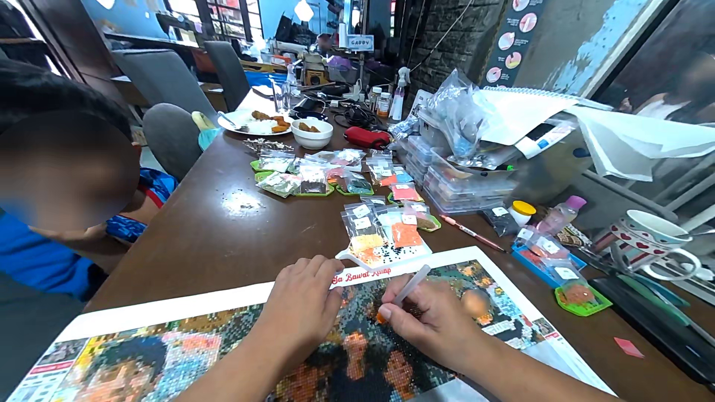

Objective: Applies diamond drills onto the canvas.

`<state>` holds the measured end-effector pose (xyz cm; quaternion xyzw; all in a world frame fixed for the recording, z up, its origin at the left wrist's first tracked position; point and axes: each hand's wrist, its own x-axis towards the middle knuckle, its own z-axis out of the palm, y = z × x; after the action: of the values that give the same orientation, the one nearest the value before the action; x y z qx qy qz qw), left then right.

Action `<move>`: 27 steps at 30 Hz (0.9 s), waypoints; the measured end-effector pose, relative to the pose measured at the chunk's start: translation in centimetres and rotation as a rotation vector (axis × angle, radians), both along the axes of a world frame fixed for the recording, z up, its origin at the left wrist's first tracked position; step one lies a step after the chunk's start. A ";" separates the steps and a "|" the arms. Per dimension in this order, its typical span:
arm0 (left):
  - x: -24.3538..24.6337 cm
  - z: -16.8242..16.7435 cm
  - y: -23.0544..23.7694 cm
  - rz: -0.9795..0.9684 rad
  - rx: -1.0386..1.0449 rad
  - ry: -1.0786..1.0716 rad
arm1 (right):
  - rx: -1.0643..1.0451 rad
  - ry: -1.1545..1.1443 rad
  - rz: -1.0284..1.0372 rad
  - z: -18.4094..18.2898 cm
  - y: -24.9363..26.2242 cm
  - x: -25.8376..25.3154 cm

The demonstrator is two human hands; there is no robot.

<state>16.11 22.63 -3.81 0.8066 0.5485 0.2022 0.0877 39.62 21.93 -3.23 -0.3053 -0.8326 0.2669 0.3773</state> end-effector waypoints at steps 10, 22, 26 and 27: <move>0.0 -0.7 0.1 -0.027 0.110 -0.040 | -0.122 0.066 -0.182 4.2 1.8 1.4; -0.3 -0.3 0.0 -0.047 0.073 -0.048 | -0.353 0.013 -0.377 2.8 8.9 1.8; -0.3 -0.1 -0.1 -0.052 0.064 -0.044 | -0.294 -0.052 -0.400 2.4 9.0 2.1; -0.3 -0.1 -0.1 -0.056 0.063 -0.045 | -0.271 -0.051 -0.411 2.3 9.0 2.2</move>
<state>15.83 22.57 -3.88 0.8192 0.5170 0.2350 0.0803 41.84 30.93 -0.95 -0.5228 -0.7188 0.2858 0.3582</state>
